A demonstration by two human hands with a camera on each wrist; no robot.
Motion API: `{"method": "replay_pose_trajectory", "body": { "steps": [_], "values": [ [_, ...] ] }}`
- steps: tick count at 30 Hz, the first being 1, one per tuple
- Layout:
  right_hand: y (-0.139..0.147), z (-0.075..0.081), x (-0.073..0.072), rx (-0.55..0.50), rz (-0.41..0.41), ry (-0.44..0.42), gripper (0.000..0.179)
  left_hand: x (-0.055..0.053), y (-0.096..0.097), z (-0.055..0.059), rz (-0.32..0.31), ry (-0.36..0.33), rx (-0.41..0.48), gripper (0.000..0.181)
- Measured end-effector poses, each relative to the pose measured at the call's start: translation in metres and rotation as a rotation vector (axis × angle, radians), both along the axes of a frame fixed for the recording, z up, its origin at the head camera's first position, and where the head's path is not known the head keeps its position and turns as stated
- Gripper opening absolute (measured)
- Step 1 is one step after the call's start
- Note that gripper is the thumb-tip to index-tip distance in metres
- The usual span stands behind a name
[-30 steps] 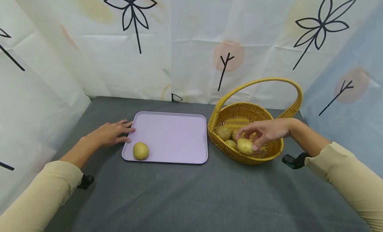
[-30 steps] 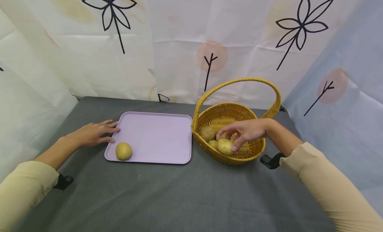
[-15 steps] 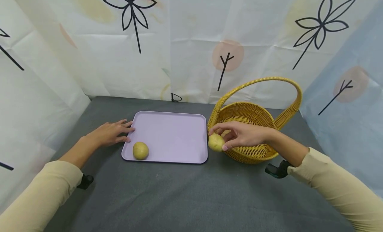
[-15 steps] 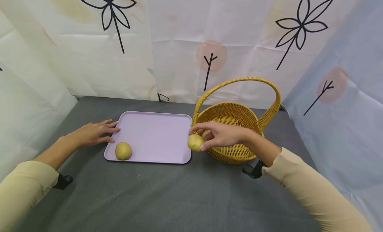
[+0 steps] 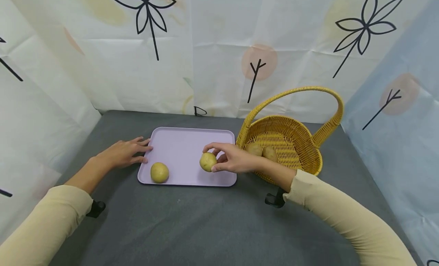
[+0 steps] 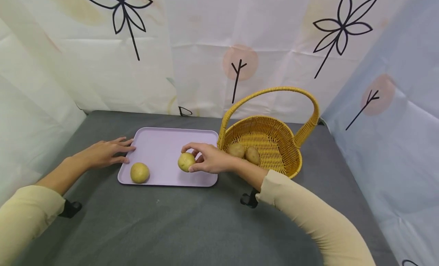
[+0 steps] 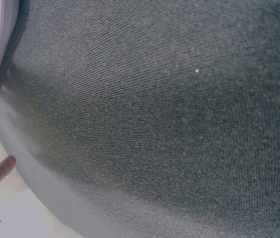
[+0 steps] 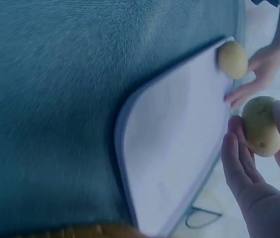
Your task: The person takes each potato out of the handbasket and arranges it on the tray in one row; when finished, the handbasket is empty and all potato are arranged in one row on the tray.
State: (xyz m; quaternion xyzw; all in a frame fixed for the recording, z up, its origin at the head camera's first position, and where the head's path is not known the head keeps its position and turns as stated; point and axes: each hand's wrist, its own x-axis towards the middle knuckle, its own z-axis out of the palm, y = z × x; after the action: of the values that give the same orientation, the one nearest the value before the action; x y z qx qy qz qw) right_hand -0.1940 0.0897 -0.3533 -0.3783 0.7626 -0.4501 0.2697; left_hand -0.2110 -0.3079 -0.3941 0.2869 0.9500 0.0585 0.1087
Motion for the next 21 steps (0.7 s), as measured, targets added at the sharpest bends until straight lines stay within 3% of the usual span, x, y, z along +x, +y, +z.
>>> {"method": "replay_pose_trajectory", "body": {
  "steps": [5, 9, 16, 21],
  "values": [
    [-0.023, -0.021, -0.004, 0.05, -0.021, 0.07, 0.05, 0.0, 0.0, 0.0, 0.003, -0.004, 0.008, 0.056],
    [-0.041, -0.033, -0.004, 0.075, -0.024, 0.076, 0.05, 0.0, -0.001, 0.0, -0.001, -0.002, 0.017, 0.056],
    [-0.072, -0.045, -0.002, 0.085, -0.016, 0.096, 0.048, 0.001, -0.001, -0.001, 0.005, 0.0, 0.014, 0.056],
    [-0.092, -0.049, 0.001, 0.104, 0.002, 0.169, 0.048, 0.001, -0.001, -0.002, 0.007, 0.002, 0.023, 0.054]
  ]
}}
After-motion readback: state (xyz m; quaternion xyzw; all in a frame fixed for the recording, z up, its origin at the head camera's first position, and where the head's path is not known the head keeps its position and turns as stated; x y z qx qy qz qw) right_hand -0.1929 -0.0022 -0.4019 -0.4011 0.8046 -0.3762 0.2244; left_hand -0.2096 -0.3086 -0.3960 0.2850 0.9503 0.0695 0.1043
